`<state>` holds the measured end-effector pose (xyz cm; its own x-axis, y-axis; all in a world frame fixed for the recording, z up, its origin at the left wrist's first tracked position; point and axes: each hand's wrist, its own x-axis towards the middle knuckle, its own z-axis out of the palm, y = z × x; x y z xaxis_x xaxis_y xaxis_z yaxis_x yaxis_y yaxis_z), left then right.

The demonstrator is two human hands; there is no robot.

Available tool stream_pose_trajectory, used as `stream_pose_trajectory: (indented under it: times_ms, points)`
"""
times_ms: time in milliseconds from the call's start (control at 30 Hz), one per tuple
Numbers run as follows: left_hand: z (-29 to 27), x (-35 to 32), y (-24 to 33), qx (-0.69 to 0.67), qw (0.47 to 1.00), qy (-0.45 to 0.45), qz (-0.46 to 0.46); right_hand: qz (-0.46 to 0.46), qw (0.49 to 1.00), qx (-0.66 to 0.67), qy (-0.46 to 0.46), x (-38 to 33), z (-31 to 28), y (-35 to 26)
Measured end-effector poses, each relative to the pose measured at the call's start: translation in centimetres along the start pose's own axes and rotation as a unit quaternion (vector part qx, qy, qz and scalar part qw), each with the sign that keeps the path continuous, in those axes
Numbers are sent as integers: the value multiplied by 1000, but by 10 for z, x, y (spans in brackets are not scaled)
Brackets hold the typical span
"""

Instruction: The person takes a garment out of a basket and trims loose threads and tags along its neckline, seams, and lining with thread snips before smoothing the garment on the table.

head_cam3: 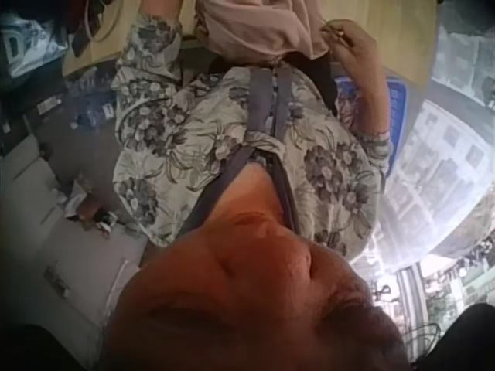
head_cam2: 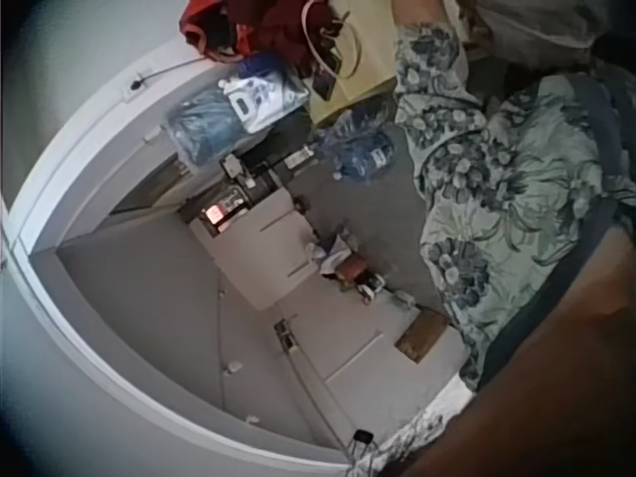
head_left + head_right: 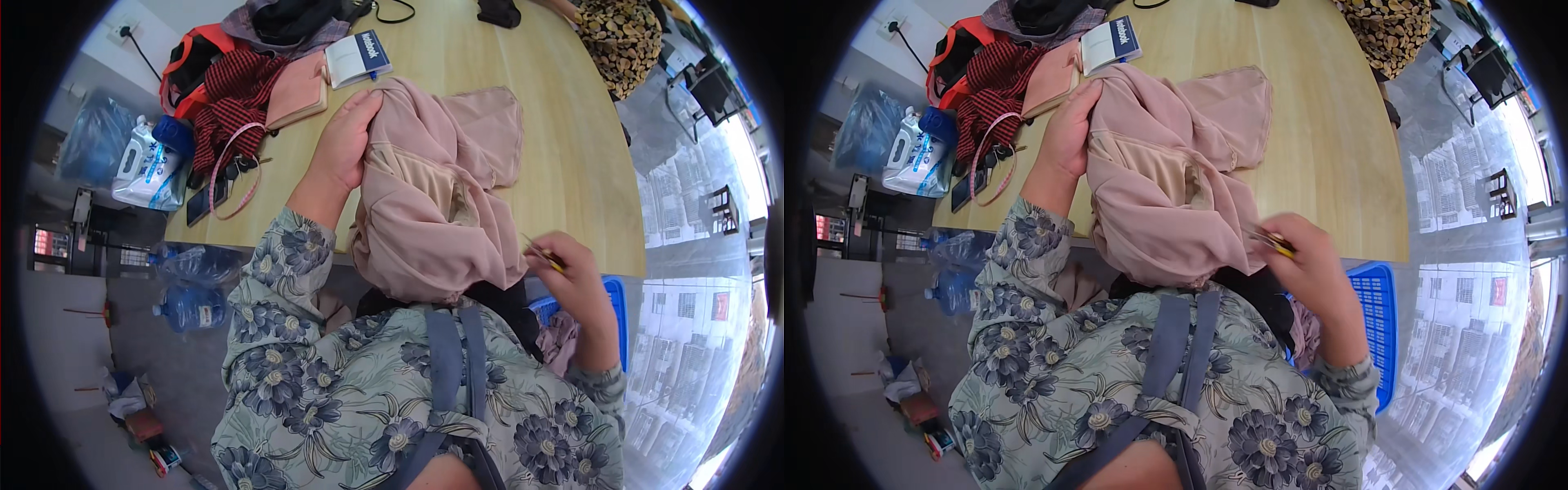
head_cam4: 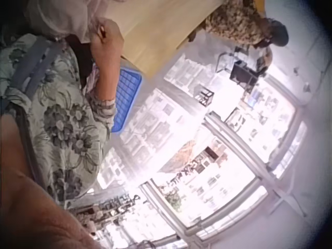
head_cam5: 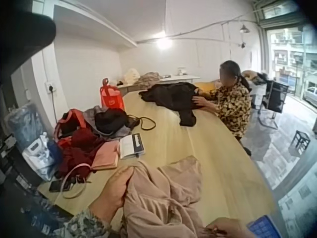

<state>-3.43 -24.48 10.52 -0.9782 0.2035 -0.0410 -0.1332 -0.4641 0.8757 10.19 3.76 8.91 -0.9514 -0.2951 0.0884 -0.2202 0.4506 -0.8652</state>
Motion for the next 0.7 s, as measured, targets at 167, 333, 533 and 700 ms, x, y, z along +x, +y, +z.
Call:
stream_pose_trajectory:
  times_ms: [167, 333, 533, 700]
  points:
    - [-4, -10, 0, 5, 999, 23, 40, -107, 994, -27, -1, 24, 52, -3]
    - [-20, -20, -3, 43, 997, 34, 51, -53, 996, 50, 46, 29, 68, 18]
    - [-55, -31, -31, 554, 782, 101, 269, 74, 981, 178, -5, 28, 80, 32]
    - [-19, -73, -48, 639, 686, 3, 348, 112, 966, 232, 9, 28, 92, 41]
